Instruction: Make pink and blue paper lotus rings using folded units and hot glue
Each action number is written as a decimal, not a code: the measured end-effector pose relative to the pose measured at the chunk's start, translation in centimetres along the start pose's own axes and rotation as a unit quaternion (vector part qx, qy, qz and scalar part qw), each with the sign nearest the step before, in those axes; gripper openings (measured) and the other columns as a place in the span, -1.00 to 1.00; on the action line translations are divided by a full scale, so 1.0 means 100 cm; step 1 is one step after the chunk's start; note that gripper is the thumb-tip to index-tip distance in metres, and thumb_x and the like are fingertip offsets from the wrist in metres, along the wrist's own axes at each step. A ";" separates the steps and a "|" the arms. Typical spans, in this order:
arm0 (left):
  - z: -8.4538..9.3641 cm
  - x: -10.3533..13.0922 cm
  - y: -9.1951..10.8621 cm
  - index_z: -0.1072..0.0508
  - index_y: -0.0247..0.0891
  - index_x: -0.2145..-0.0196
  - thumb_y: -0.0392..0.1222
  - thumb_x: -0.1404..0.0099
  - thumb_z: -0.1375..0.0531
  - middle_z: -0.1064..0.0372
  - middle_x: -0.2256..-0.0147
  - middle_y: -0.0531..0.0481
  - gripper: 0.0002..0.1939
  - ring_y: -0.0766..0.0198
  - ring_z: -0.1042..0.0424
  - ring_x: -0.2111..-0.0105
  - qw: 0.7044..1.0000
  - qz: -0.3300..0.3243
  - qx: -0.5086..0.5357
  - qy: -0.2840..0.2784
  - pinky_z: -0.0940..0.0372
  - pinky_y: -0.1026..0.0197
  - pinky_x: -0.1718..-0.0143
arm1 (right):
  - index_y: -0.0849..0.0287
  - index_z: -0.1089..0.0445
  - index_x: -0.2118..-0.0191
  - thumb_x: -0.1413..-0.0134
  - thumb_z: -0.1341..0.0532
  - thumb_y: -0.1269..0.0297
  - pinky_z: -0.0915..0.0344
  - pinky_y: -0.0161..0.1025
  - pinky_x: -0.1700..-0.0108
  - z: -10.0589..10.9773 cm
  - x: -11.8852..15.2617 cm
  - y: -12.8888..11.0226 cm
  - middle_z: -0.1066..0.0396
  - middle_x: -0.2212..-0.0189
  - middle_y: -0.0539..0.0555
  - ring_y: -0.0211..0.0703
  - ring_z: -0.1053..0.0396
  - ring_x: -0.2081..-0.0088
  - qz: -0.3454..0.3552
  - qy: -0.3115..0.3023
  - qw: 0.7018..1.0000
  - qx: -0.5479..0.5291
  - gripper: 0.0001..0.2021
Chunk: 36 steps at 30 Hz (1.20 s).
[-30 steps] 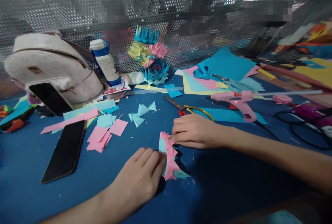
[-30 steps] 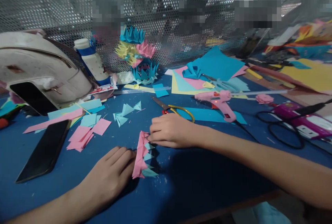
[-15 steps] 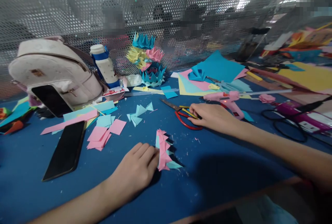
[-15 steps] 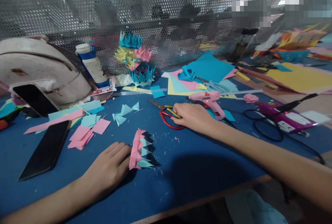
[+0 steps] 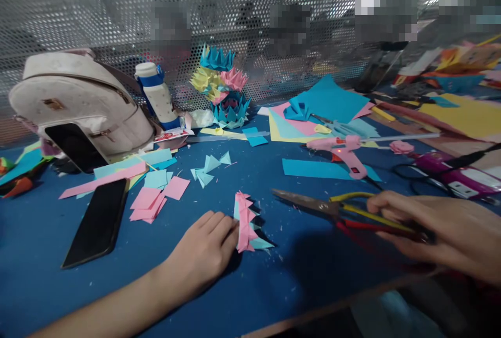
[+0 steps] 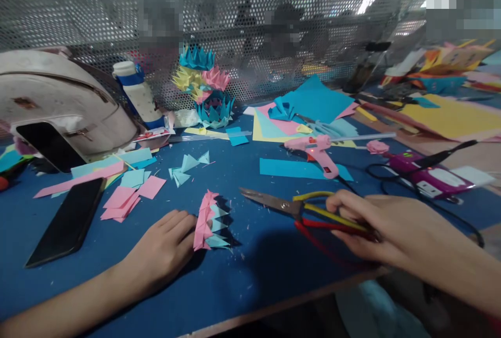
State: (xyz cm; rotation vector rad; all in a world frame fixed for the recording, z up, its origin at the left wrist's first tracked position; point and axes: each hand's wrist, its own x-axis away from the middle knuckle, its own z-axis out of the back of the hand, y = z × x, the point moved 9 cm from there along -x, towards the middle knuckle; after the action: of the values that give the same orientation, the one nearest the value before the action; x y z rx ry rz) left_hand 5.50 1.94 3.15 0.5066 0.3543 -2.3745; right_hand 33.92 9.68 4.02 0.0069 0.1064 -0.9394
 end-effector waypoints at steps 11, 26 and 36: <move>0.005 -0.004 0.003 -0.37 -0.33 0.42 -0.42 -0.43 0.11 -0.27 0.47 -0.06 -0.65 0.19 -0.21 0.48 1.000 -0.008 -0.016 0.001 -0.15 0.15 0.49 | 0.06 -0.28 0.20 -0.07 -0.17 0.29 -0.02 -0.26 0.46 -0.012 -0.039 -0.068 -0.32 0.59 -0.06 -0.12 -0.27 0.52 0.106 -0.036 0.994 -0.016 -0.86; 0.008 -0.006 0.003 -0.38 -0.35 0.37 -0.44 -0.37 0.02 -0.35 0.46 -0.08 -0.77 0.16 -0.31 0.50 1.000 -0.010 -0.017 0.017 -0.21 0.13 0.52 | -0.02 -0.10 -0.29 -0.34 0.05 0.41 0.07 -0.25 0.44 -0.023 -0.059 -0.112 -0.39 0.51 -0.10 -0.30 -0.18 0.58 0.321 0.010 0.947 0.010 -0.54; 0.004 -0.006 0.000 -0.36 -0.34 0.36 -0.43 -0.36 0.02 -0.34 0.46 -0.06 -0.79 0.16 -0.31 0.50 1.000 0.002 -0.013 0.001 -0.22 0.13 0.51 | 0.01 -0.18 -0.24 -0.22 0.01 0.49 0.19 -0.19 0.43 -0.032 -0.065 -0.108 -0.30 0.55 -0.08 -0.25 -0.04 0.60 0.326 0.023 0.944 0.042 -0.50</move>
State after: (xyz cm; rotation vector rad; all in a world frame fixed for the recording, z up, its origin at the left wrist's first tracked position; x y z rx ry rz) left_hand 5.84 2.13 3.80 0.4963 0.3844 -2.3619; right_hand 21.11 8.73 1.84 0.1354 0.0987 -0.2792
